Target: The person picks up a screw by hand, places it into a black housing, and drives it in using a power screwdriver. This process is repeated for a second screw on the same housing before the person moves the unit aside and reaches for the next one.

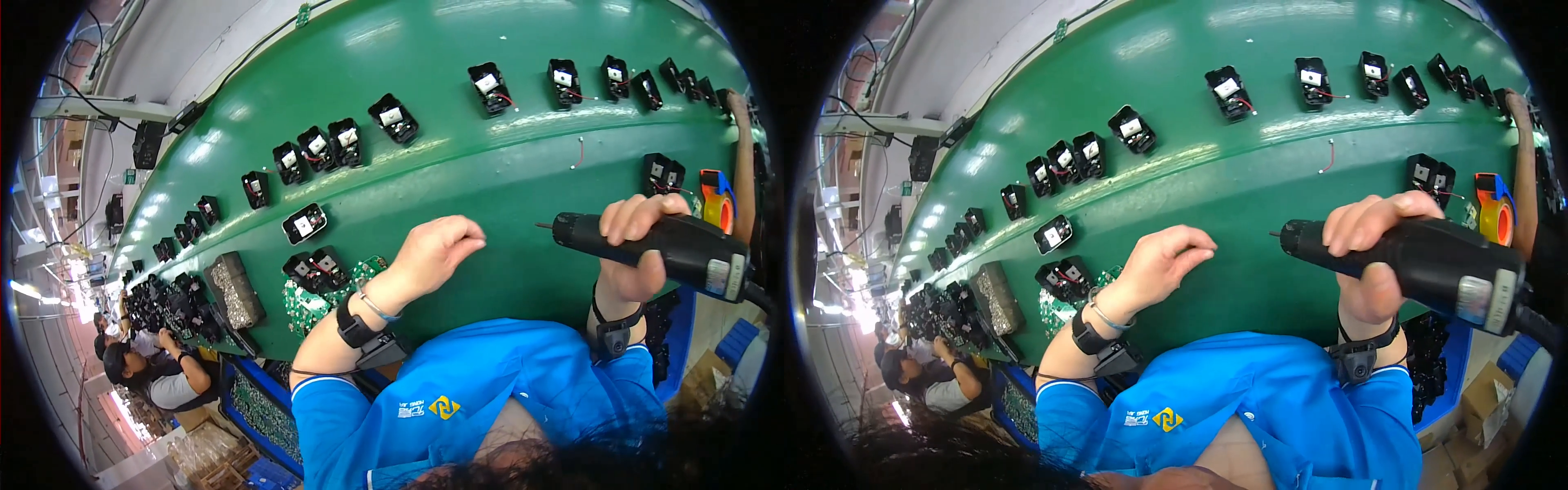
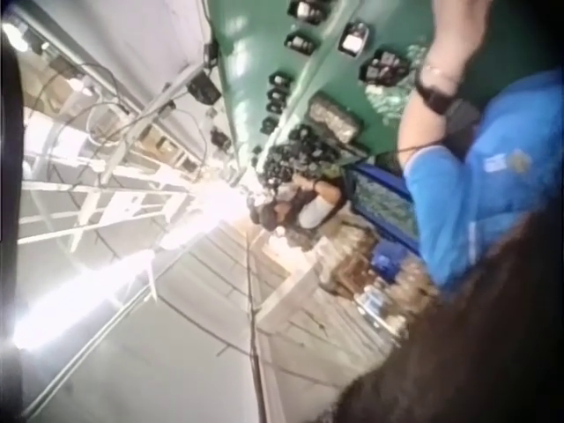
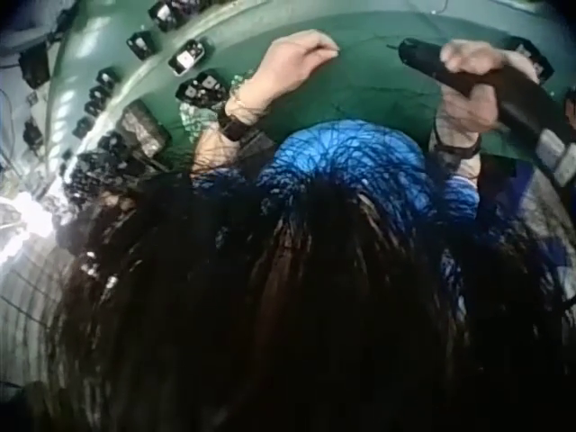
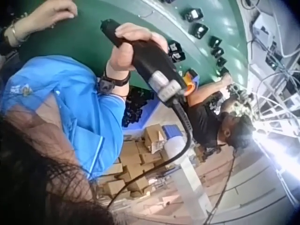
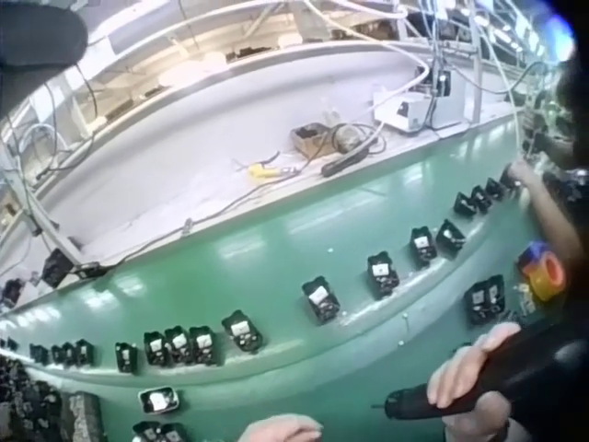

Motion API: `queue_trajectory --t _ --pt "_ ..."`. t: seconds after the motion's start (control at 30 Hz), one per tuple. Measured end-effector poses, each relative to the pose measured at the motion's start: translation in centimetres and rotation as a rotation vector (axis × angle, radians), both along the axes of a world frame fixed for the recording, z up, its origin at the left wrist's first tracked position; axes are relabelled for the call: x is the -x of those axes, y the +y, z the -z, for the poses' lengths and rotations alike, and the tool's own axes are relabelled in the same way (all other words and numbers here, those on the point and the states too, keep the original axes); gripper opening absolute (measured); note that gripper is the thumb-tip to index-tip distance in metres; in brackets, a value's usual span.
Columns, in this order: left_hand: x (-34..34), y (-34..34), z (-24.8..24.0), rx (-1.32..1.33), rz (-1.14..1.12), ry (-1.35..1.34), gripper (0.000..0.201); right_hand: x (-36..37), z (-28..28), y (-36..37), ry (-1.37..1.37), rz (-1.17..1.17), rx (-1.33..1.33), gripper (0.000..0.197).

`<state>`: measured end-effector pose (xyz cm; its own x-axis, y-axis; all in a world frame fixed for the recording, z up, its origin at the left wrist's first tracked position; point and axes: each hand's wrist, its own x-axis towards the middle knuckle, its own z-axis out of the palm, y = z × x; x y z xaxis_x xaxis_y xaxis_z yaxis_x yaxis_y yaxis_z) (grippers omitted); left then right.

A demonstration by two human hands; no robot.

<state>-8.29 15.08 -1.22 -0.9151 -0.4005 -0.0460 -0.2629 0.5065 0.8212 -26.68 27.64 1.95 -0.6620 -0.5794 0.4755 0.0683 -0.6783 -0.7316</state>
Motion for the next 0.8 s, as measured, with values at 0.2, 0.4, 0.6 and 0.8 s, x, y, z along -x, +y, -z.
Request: queue_trajectory --t 0.2,0.4,0.6,0.8 --pt "5.3 2.7 1.0 -1.366 -0.264 0.4 0.01 2.7 -3.0 1.1 -0.042 -0.005 0.283 0.047" --pt "7.7 4.1 1.4 -1.468 -0.172 0.419 0.014 3.7 -3.4 2.1 -0.096 -0.003 0.333 0.049" --pt "8.7 4.7 1.1 -1.47 -0.168 0.392 0.015 3.6 -3.8 2.6 -0.177 0.023 0.347 0.045" --pt "9.1 4.8 1.0 -1.33 -0.115 0.325 0.017 4.0 -3.8 2.9 -0.156 0.035 0.331 0.044"
